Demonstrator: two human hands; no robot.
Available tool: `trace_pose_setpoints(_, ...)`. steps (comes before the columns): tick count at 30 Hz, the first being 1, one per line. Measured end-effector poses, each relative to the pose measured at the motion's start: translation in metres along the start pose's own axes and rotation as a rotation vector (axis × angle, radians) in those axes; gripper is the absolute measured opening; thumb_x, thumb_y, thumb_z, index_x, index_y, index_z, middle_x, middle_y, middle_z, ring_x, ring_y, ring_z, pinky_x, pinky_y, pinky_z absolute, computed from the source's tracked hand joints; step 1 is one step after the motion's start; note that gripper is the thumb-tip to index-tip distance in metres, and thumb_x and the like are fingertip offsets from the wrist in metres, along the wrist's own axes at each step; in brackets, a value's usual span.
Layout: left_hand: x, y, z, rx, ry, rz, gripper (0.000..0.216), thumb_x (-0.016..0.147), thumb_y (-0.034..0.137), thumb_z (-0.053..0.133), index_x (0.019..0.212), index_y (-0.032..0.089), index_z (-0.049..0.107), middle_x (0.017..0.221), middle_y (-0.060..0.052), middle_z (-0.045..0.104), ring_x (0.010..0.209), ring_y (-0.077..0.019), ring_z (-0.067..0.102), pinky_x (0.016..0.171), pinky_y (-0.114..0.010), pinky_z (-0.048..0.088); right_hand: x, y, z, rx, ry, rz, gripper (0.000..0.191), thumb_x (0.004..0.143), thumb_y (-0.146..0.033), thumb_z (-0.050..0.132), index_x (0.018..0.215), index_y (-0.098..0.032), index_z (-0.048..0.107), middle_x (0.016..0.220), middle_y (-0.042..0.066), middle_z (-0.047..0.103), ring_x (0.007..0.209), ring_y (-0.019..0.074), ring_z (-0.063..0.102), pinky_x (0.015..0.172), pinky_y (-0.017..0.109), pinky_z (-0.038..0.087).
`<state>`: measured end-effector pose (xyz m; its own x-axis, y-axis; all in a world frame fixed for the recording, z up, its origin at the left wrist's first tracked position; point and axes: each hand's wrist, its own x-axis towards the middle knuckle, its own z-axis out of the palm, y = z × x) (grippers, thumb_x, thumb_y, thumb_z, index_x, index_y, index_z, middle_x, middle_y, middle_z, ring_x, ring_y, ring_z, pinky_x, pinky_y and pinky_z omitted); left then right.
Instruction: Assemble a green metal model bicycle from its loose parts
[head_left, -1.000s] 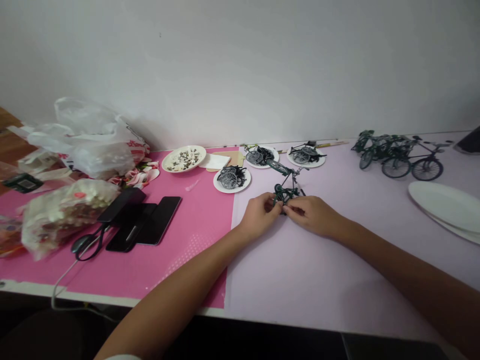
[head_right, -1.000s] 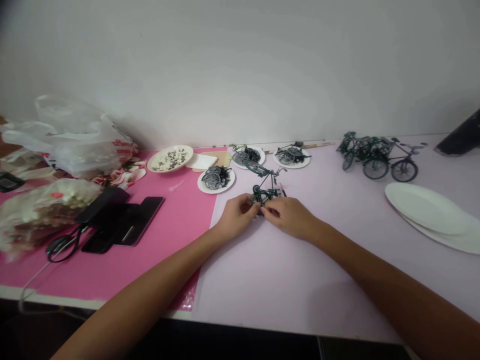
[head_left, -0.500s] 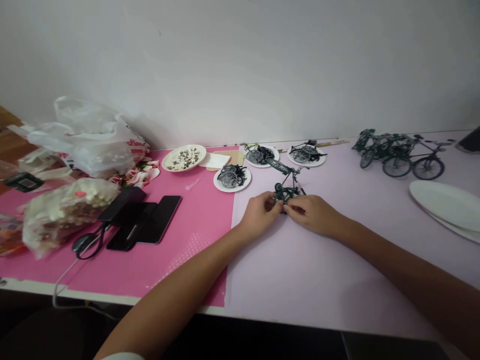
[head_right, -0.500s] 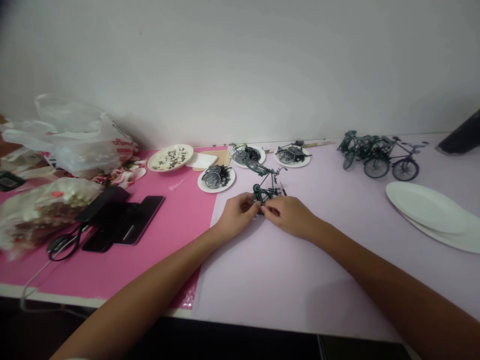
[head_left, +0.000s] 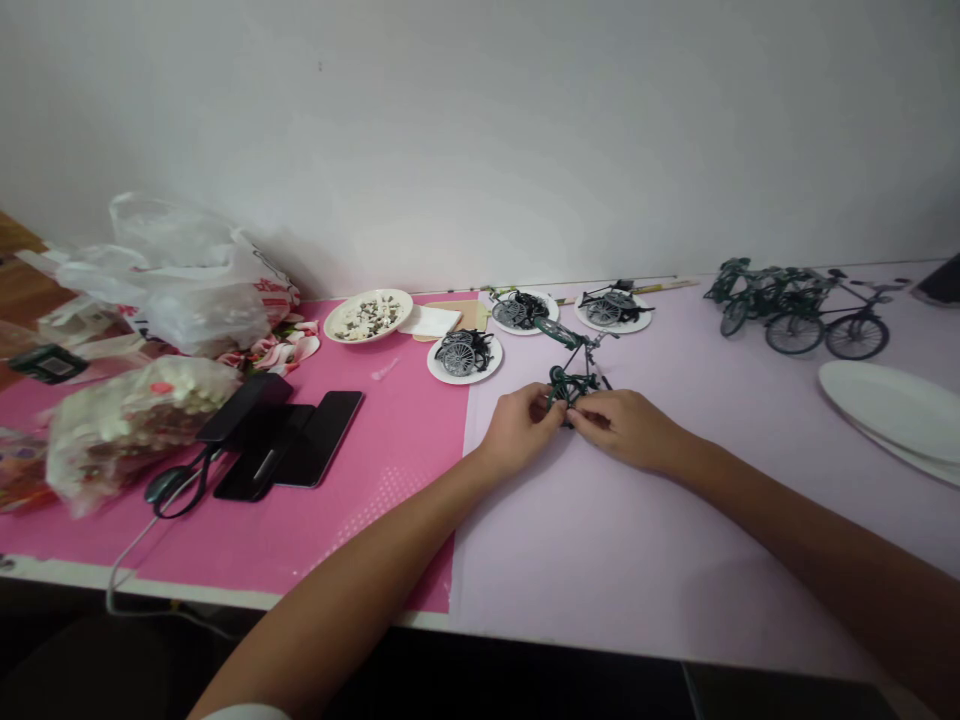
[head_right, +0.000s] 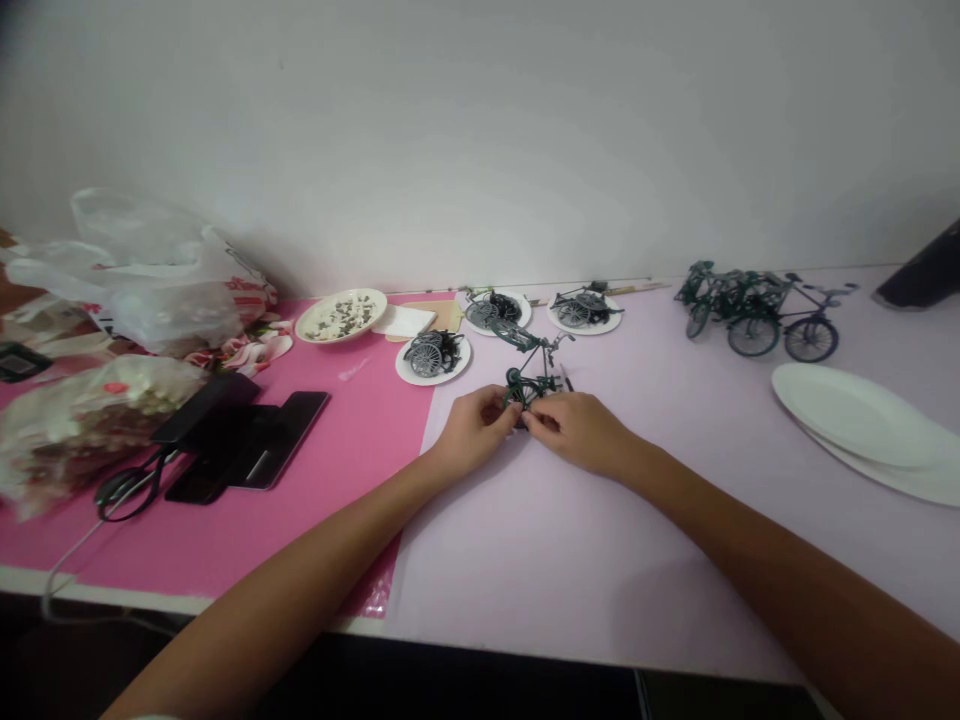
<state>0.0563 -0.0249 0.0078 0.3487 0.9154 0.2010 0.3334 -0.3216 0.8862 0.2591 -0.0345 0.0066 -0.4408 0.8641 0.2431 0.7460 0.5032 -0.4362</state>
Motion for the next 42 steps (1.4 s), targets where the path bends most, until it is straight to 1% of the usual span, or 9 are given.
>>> trace_pose_setpoints(14,0.0002,-0.0005,0.0,0.013,0.001,0.001,0.019,0.094,0.03,0.06,0.093,0.015,0.07,0.074,-0.002,0.068,0.067,-0.0134,0.061,0.064,-0.023,0.046,0.0,0.0002,-0.0005,0.001,-0.011,-0.002,0.038,0.099,-0.036,0.048,0.065,-0.022,0.039,0.062,0.0,0.053,0.059,0.0159,0.047,0.06,0.031,0.032)
trace_pose_setpoints(23,0.0004,0.0002,-0.0004,0.021,-0.006,-0.005,0.019,0.094,0.03,0.061,0.096,0.014,0.071,0.076,-0.003,0.07,0.068,-0.0135,0.062,0.065,-0.023,0.047,0.0,0.0011,0.0001,-0.004,-0.009,0.0,0.039,0.099,-0.038,0.049,0.064,-0.022,0.042,0.063,0.001,0.056,0.059,0.0163,0.048,0.061,0.031,0.032)
trace_pose_setpoints(30,0.0005,0.0001,-0.0005,0.025,-0.007,0.002,0.019,0.094,0.03,0.06,0.095,0.014,0.071,0.075,-0.002,0.07,0.067,-0.0134,0.062,0.065,-0.023,0.047,0.0002,0.0014,0.0004,-0.007,-0.014,-0.003,0.038,0.099,-0.038,0.048,0.064,-0.022,0.043,0.063,0.001,0.056,0.059,0.0167,0.049,0.061,0.031,0.032)
trace_pose_setpoints(38,0.0007,-0.0001,-0.0008,0.029,-0.011,0.001,0.018,0.094,0.029,0.06,0.096,0.014,0.071,0.076,-0.003,0.069,0.069,-0.0134,0.062,0.066,-0.023,0.047,0.0,0.0038,0.0016,-0.018,0.002,-0.015,0.038,0.099,-0.038,0.049,0.065,-0.022,0.048,0.065,0.002,0.06,0.06,0.0169,0.05,0.061,0.031,0.033)
trace_pose_setpoints(42,0.0013,-0.0005,-0.0008,0.019,-0.018,-0.006,0.018,0.094,0.029,0.061,0.096,0.014,0.071,0.076,-0.003,0.069,0.068,-0.0133,0.061,0.066,-0.023,0.047,-0.0002,0.0042,0.0016,-0.014,-0.005,-0.019,0.037,0.1,-0.038,0.049,0.066,-0.022,0.048,0.066,0.002,0.06,0.06,0.0166,0.051,0.062,0.031,0.034)
